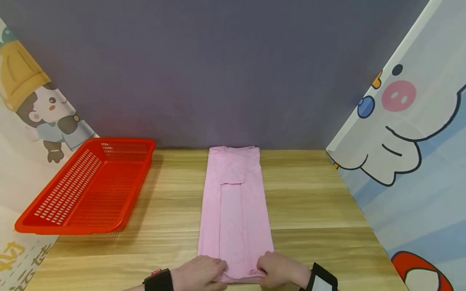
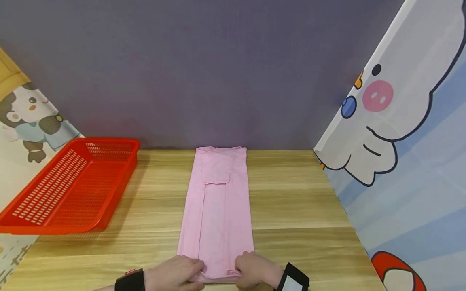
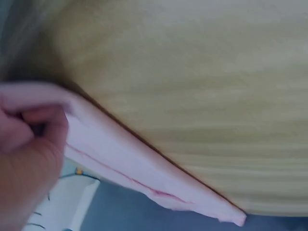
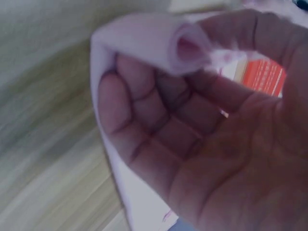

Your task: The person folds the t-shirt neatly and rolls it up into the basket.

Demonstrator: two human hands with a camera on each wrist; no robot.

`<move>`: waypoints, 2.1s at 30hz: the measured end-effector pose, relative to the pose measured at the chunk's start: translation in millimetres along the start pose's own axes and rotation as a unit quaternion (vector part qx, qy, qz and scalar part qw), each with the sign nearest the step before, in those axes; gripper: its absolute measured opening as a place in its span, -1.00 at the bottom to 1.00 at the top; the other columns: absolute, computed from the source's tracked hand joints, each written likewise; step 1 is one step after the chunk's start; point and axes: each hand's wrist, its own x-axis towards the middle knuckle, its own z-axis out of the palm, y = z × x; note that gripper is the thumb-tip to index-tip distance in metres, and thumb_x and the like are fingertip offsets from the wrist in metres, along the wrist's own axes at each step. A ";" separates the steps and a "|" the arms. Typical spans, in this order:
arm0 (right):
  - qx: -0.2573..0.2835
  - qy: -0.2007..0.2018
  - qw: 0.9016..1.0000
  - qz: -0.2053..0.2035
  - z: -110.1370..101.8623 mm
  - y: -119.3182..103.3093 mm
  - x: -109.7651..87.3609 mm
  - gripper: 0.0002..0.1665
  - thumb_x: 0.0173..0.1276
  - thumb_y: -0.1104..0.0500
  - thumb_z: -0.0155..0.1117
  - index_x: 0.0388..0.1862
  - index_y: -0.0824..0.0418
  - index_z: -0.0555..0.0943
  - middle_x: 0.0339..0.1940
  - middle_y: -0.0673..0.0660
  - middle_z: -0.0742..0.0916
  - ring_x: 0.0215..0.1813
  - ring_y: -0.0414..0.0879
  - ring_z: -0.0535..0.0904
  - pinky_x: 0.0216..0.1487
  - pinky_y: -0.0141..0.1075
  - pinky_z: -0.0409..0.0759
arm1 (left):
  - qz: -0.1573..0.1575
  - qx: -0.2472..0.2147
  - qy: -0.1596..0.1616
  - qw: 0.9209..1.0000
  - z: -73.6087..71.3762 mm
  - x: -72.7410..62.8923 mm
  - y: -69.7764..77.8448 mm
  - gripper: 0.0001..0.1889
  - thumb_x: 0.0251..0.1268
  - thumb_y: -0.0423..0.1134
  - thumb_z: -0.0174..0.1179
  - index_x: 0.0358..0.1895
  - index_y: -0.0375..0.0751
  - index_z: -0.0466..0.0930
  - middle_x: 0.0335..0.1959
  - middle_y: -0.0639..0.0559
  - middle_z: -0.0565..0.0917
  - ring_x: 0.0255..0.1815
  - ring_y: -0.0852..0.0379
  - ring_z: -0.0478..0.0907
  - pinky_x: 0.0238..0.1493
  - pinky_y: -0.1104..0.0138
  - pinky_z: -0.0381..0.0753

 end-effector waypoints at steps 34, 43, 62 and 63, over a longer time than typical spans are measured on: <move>0.064 0.203 0.976 -0.051 40.5 6.8 2.9 -0.88 0.45 0.34 0.14 -0.20 0.15 0.59 -0.33 -0.04 0.73 -0.26 -0.33 0.58 -0.23 -0.38 0.57 | -0.175 -0.149 0.066 0.971 -2.9 -5.8 9.8 -0.87 0.51 -0.28 0.00 -0.26 -0.15 0.49 -0.58 0.21 0.47 -0.55 0.39 0.31 -0.50 0.46 0.40; 0.109 0.242 0.963 -0.037 43.1 6.6 5.7 -0.84 0.30 0.31 0.20 -0.18 0.10 0.51 -0.63 -0.29 0.30 -0.59 -0.49 0.17 -0.55 -0.54 0.21 | -0.173 -0.217 0.076 0.958 -4.0 -4.9 8.2 -0.90 0.29 -0.33 0.13 -0.21 -0.07 0.44 -0.63 0.35 0.26 -0.64 0.45 0.19 -0.58 0.53 0.22; 0.066 0.203 0.977 -0.010 34.7 0.2 11.9 -0.83 0.18 0.34 0.17 -0.38 0.06 0.48 -0.65 -0.22 0.36 -0.59 -0.40 0.22 -0.58 -0.49 0.23 | 0.039 0.246 0.154 0.956 0.3 -1.3 9.2 -0.77 -0.07 -0.03 0.45 -0.59 0.11 0.54 -0.55 0.30 0.48 -0.46 0.32 0.34 -0.34 0.49 0.27; 0.062 0.204 0.977 -0.012 34.6 0.3 11.7 -0.82 0.18 0.34 0.17 -0.38 0.06 0.48 -0.65 -0.22 0.36 -0.60 -0.40 0.22 -0.58 -0.49 0.22 | 0.054 0.262 0.150 0.952 0.3 -1.2 9.7 -0.74 -0.04 0.02 0.44 -0.62 0.11 0.53 -0.58 0.31 0.48 -0.49 0.33 0.34 -0.35 0.49 0.26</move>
